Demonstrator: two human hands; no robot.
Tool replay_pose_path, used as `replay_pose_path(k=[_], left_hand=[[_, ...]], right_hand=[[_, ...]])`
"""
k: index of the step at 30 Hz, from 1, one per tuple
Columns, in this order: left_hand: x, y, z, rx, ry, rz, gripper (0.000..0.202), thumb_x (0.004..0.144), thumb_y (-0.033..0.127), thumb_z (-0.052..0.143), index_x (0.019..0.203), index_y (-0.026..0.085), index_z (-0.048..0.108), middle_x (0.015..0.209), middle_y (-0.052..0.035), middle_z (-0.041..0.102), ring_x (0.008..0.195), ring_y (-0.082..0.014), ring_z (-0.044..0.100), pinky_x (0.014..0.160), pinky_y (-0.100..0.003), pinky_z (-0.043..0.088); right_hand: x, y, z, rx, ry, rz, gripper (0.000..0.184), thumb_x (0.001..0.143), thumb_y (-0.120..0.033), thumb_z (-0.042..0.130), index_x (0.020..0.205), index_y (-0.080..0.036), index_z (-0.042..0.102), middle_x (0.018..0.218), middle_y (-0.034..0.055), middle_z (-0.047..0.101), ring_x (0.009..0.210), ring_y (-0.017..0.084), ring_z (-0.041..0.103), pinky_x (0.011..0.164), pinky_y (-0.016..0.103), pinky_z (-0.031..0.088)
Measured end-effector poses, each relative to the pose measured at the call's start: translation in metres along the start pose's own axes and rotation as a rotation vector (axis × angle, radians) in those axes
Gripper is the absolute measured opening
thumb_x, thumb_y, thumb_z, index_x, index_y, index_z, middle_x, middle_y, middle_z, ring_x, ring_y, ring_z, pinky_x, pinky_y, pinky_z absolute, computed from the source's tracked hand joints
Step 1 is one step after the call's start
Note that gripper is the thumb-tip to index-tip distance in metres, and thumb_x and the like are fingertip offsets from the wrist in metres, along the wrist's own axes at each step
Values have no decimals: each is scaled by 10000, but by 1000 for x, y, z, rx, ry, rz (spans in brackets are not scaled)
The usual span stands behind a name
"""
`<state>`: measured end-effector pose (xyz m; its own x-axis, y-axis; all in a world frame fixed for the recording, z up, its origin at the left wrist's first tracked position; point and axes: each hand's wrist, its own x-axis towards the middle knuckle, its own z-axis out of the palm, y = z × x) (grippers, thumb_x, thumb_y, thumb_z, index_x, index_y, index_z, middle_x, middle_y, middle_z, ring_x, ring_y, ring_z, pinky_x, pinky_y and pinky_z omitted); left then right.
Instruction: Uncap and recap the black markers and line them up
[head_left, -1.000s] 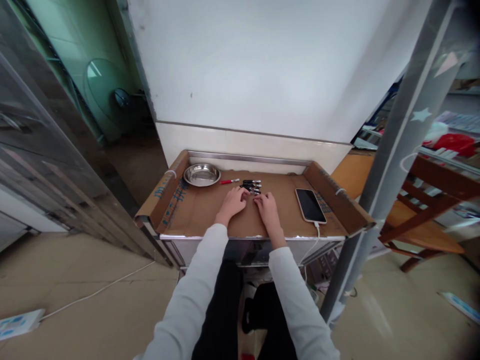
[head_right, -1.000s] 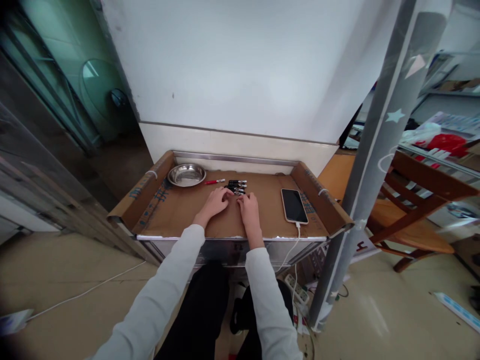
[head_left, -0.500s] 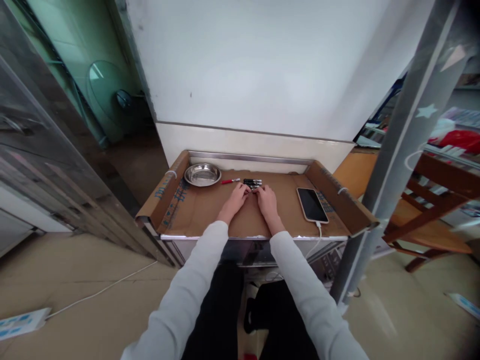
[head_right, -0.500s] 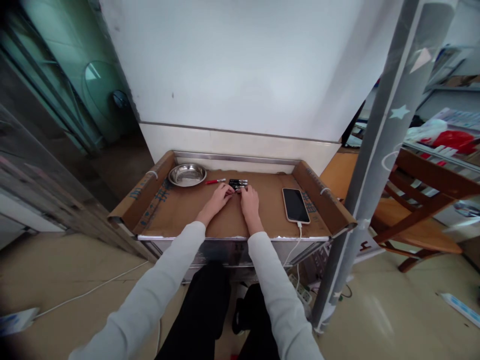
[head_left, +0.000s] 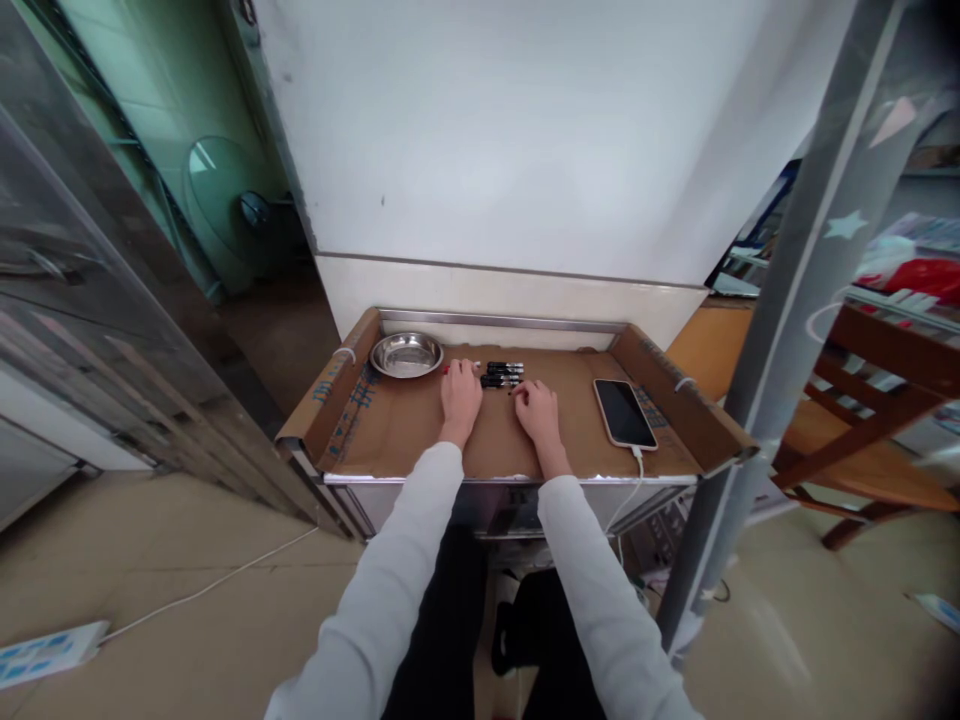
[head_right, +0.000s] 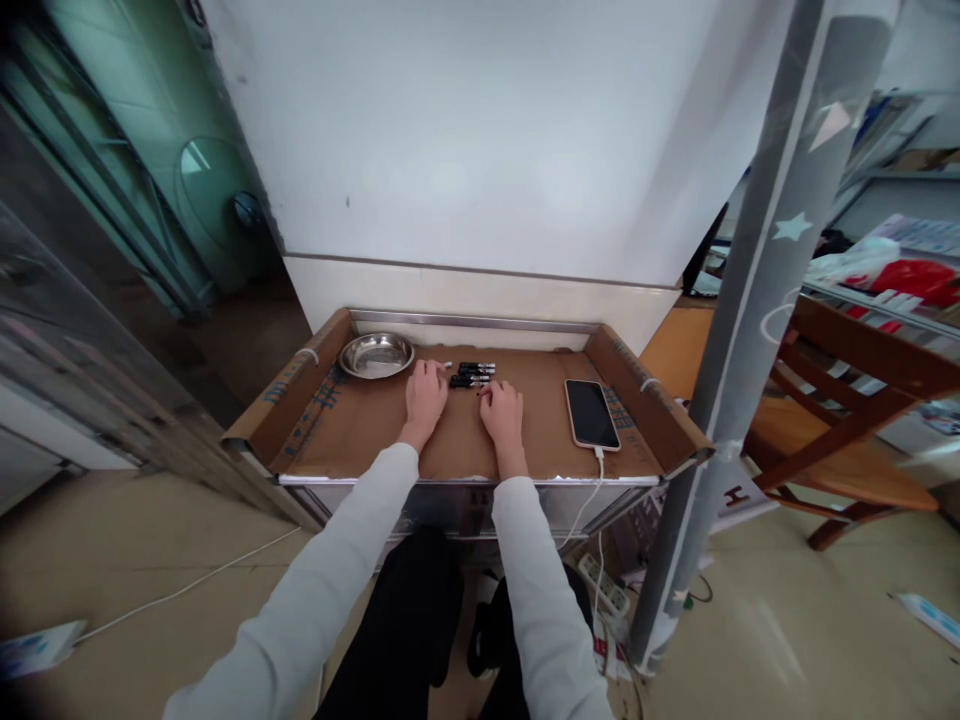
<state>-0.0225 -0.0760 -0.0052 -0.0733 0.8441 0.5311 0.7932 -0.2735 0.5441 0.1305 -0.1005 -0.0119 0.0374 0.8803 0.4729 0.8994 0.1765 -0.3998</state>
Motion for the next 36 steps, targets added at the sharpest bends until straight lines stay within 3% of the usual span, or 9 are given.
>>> replay_pose_path(k=[2, 7, 15, 19, 21, 24, 30, 33, 36], left_hand=[[2, -4, 4, 12, 49, -75, 295, 831, 49, 340, 1046, 108, 532, 1113, -192, 534, 1065, -292, 526, 906, -423, 386], [4, -13, 17, -8, 99, -64, 399, 793, 20, 344, 1156, 94, 495, 1255, -221, 503, 1225, -311, 424, 984, -465, 334], [-3, 0, 8, 368, 70, -230, 278, 853, 90, 329, 1034, 83, 540, 1081, -193, 547, 1060, -314, 496, 897, -463, 373], [0, 0, 4, 332, 51, -251, 273, 895, 104, 296, 1038, 113, 529, 1060, -158, 545, 1022, -283, 523, 863, -427, 404], [1, 0, 1, 199, 50, -186, 272, 935, 174, 276, 1055, 129, 516, 1058, -145, 539, 970, -244, 553, 833, -380, 432], [-1, 6, -7, -30, 22, 94, 294, 962, 261, 267, 1100, 157, 504, 1067, -110, 529, 926, -180, 574, 822, -298, 455], [-12, 20, -15, -145, -172, 546, 338, 959, 290, 308, 1218, 228, 515, 1053, -62, 516, 951, -144, 580, 877, -261, 465], [-14, 21, -13, -211, -199, 582, 372, 948, 309, 348, 1299, 233, 448, 1117, -74, 502, 1027, -155, 567, 918, -280, 467], [-15, 20, -11, -345, -80, 493, 430, 926, 348, 412, 1334, 217, 383, 1210, -100, 475, 1083, -160, 559, 942, -292, 473]], right_hand=[[0, 0, 2, -30, -25, 0, 219, 826, -138, 419, 829, -175, 635, 888, 92, 601, 887, 210, 513, 781, 312, 315], [2, 1, 5, -36, -25, 14, 280, 830, -144, 415, 977, -178, 651, 954, 115, 584, 919, 223, 504, 791, 318, 327], [5, 9, 9, 211, 78, 79, 283, 809, -132, 387, 1005, -153, 590, 984, 104, 616, 925, 211, 535, 818, 326, 367], [7, 10, 10, 439, 159, 119, 249, 831, -199, 386, 996, -148, 565, 944, 98, 626, 840, 188, 559, 800, 326, 411], [8, 9, 9, 573, 174, 113, 244, 852, -266, 396, 992, -157, 564, 953, 91, 626, 823, 173, 566, 789, 314, 430], [10, 8, 7, 846, 144, 163, 289, 862, -393, 418, 1005, -189, 563, 918, 52, 635, 713, 136, 573, 684, 270, 461], [11, 9, -4, 1444, -101, 330, 296, 812, -452, 499, 862, -184, 613, 718, 5, 645, 545, 98, 564, 505, 216, 442], [11, 9, -8, 1620, -173, 360, 160, 792, -309, 549, 809, -173, 633, 664, -7, 639, 536, 82, 554, 497, 193, 444], [9, 9, -10, 1683, -242, 440, 119, 758, -164, 565, 840, -178, 651, 699, -16, 661, 547, 65, 559, 519, 168, 466]])
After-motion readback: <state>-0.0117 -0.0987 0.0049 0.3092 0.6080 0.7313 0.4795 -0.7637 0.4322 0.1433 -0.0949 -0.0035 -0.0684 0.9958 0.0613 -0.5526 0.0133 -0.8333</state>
